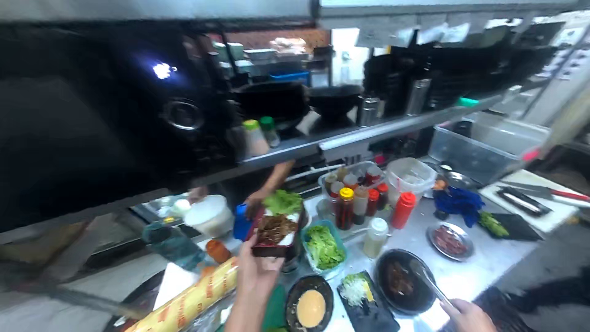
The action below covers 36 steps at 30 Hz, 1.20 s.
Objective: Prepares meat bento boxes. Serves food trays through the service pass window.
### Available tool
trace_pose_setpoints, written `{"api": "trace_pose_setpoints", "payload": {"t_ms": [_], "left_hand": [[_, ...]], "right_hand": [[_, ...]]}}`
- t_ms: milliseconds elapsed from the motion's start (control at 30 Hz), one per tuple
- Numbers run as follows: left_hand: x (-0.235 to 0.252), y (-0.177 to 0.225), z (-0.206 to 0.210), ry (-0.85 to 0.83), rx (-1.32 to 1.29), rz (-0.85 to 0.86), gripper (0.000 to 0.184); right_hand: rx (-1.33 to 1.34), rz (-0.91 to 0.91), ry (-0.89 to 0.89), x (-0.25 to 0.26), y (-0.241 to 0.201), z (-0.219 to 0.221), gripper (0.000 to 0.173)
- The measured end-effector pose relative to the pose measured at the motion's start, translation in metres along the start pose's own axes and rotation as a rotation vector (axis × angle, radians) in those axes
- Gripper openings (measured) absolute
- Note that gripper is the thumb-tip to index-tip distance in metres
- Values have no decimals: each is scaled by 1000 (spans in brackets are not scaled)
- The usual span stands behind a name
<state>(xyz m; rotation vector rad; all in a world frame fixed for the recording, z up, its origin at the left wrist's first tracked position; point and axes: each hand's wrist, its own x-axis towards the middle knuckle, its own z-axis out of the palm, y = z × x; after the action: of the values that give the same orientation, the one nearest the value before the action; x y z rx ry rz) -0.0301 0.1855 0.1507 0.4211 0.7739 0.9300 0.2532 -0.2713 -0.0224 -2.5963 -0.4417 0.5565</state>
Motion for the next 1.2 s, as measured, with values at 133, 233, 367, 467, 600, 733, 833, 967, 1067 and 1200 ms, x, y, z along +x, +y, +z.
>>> {"api": "trace_pose_setpoints", "payload": {"t_ms": [133, 233, 367, 467, 600, 733, 833, 967, 1067, 1200], "left_hand": [[-46, -5, -17, 7, 66, 20, 46], [-81, -16, -34, -32, 87, -35, 37], [-118, -44, -48, -73, 82, -113, 25], [-128, -68, -60, -79, 110, -196, 26], [-131, -88, -74, -76, 100, -256, 28], [-130, -99, -79, -30, 157, -268, 30], [-123, -115, -84, -69, 160, -278, 37], [-113, -143, -77, -81, 176, -331, 46], [-107, -164, -70, -103, 162, -376, 49], [-102, -185, -57, -137, 162, -434, 51]], "right_hand": [[-59, 51, 15, 7, -11, -5, 45], [-114, 75, -45, 14, -23, -9, 45], [-178, 106, -102, 19, -51, -5, 55], [-298, 104, -128, 22, -72, 8, 56], [-388, 28, -152, 21, -80, 10, 46], [-189, 12, -185, 24, -60, -4, 44], [49, 4, -184, 16, -42, -18, 39], [290, -48, -148, -14, -43, -53, 33], [329, -183, -156, -43, -59, -87, 31], [145, -475, -127, -87, -93, -111, 27]]}}
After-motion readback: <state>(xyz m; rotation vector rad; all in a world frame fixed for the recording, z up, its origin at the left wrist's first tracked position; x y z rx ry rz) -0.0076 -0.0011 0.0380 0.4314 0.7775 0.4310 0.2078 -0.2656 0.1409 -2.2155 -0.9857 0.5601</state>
